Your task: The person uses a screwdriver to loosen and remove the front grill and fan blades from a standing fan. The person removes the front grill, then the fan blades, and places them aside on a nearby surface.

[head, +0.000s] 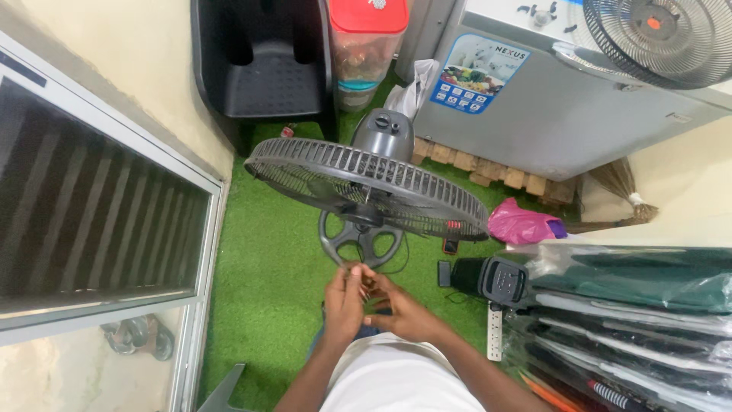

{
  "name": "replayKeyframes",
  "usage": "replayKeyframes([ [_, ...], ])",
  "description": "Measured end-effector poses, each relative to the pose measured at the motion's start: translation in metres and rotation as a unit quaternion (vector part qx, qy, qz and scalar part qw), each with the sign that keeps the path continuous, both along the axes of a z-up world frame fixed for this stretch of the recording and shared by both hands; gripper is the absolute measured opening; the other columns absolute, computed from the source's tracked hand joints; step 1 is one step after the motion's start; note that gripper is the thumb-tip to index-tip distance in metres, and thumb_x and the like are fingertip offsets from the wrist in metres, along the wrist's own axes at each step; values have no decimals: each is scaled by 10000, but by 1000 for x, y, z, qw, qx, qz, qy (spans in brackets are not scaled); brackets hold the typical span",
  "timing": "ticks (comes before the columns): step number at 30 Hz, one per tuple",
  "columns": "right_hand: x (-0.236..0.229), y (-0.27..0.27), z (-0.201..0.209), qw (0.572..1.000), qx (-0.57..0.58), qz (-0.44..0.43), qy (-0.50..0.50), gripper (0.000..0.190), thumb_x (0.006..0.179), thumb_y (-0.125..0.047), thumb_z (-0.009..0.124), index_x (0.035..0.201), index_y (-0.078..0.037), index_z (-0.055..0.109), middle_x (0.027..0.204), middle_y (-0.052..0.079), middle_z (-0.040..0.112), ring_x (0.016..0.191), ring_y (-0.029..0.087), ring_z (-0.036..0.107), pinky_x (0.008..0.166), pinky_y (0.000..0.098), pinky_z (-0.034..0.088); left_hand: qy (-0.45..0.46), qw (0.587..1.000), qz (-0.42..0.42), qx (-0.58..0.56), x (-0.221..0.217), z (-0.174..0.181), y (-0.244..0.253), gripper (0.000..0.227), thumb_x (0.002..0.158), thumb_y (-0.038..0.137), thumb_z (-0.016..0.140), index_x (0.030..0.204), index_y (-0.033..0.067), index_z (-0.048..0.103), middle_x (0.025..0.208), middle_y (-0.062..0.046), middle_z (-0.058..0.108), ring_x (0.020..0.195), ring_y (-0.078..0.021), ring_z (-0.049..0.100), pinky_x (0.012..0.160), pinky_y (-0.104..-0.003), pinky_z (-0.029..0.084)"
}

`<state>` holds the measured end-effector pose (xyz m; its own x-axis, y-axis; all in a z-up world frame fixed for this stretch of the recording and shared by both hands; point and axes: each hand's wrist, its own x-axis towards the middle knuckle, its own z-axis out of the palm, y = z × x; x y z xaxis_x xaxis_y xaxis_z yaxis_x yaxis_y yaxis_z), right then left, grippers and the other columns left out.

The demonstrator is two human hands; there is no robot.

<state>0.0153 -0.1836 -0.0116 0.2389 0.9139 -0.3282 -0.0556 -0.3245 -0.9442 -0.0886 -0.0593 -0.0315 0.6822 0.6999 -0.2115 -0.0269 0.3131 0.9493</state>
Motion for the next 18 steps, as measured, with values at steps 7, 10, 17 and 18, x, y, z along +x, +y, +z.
replayKeyframes([
  [7,4,-4,-69,992,18,-76,-103,327,934,-24,677,1255,-42,616,1213,102,695,1125,234,658,974,362,534,23,897,-185,400,13,75,3,313,1030,270,593,1166,-6,650,1152,-201,676,1094,-348,638,997,-471,498],
  [10,15,-10,-60,982,3,-181,-45,229,960,-58,671,1188,-80,654,1133,98,671,1028,205,627,897,340,530,24,864,-220,453,26,105,19,500,1004,317,581,1347,-46,565,1371,-239,578,1301,-373,532,1087,-486,422],
  [17,16,-14,0,968,62,-223,-95,260,854,-69,728,1113,-58,725,1158,81,674,1069,201,649,930,320,510,240,520,-140,808,55,87,92,617,950,249,432,1517,7,397,1623,-151,374,1528,-272,274,1240,-521,224],
  [18,13,-14,4,969,66,-220,-91,251,867,-75,730,1117,-57,727,1153,87,679,1073,203,649,936,317,509,294,455,-142,828,53,69,108,657,896,230,431,1520,31,375,1634,-121,351,1522,-240,258,1226,-516,215],
])
